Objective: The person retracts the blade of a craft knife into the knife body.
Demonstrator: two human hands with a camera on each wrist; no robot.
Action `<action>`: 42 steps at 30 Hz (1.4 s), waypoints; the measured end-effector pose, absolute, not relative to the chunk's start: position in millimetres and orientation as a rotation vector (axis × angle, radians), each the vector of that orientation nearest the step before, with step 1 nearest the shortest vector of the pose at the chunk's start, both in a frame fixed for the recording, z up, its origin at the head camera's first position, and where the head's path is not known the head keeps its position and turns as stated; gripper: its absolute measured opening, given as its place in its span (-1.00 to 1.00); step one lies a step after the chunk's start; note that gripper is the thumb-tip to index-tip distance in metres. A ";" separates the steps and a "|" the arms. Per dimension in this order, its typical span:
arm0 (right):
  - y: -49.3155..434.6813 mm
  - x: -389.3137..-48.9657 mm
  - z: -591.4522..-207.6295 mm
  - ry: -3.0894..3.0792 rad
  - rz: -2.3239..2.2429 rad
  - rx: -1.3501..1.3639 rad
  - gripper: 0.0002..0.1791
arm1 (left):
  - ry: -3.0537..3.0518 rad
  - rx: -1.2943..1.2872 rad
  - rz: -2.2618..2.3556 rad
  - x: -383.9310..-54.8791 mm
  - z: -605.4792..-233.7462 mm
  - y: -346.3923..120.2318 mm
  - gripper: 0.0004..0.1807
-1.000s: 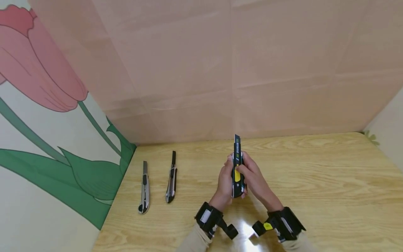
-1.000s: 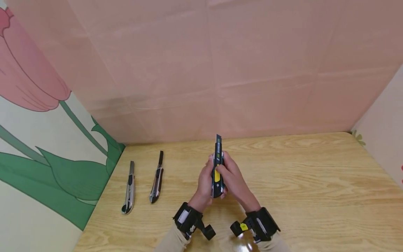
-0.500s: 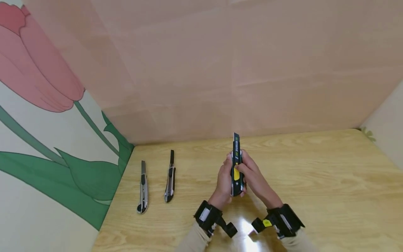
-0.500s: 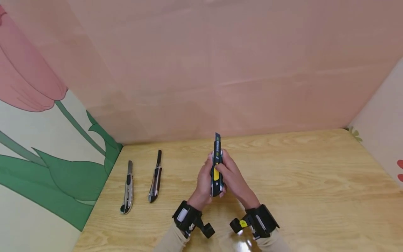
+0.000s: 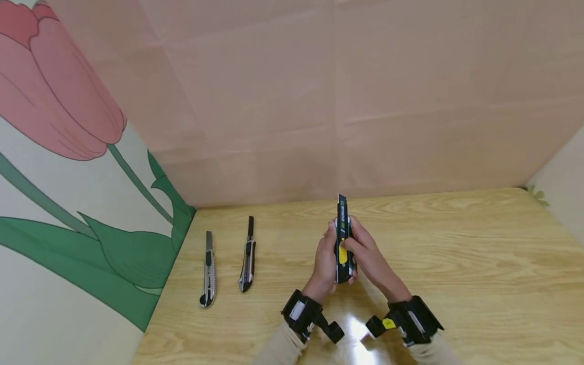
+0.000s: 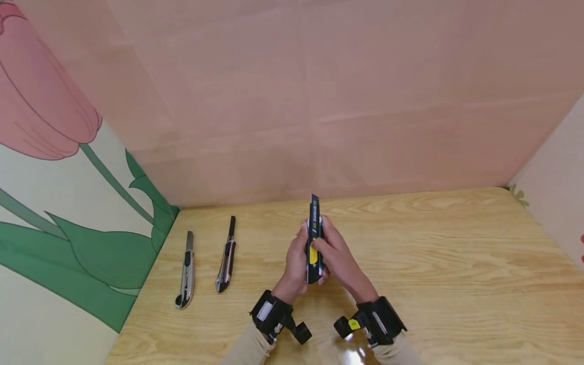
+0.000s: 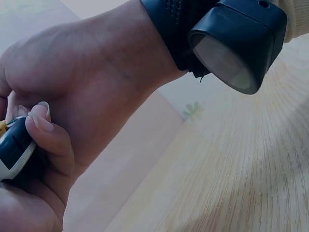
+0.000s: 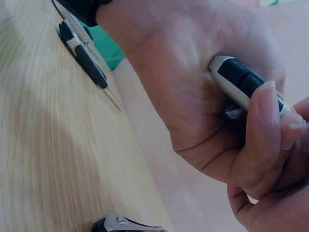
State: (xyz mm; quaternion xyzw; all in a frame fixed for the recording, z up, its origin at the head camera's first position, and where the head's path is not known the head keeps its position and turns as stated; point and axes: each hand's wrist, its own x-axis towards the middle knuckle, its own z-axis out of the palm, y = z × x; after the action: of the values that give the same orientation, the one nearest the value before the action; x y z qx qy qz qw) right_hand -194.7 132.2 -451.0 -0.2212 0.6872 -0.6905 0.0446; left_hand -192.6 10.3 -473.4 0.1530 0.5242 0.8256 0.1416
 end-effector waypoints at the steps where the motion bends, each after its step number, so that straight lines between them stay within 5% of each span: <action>1: 132.0 -194.7 -450.8 2.100 -2.110 -0.673 -0.59 | 1.515 0.444 2.386 -193.1 -473.5 10.4 -0.42; 15: 127.3 -189.7 -451.9 2.108 -2.113 -0.666 -0.56 | 1.531 0.274 2.458 -191.8 -479.3 11.8 -0.40; 42: 131.7 -189.5 -454.6 2.167 -2.091 -0.731 -0.49 | 1.519 0.427 2.433 -190.2 -473.3 15.0 -0.36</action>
State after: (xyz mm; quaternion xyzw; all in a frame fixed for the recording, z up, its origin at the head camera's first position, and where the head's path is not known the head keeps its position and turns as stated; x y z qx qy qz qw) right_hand -189.5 131.7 -454.6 -0.2357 0.6993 -0.6745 0.0214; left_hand -190.2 15.0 -473.3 0.1461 0.5201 0.8329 0.1204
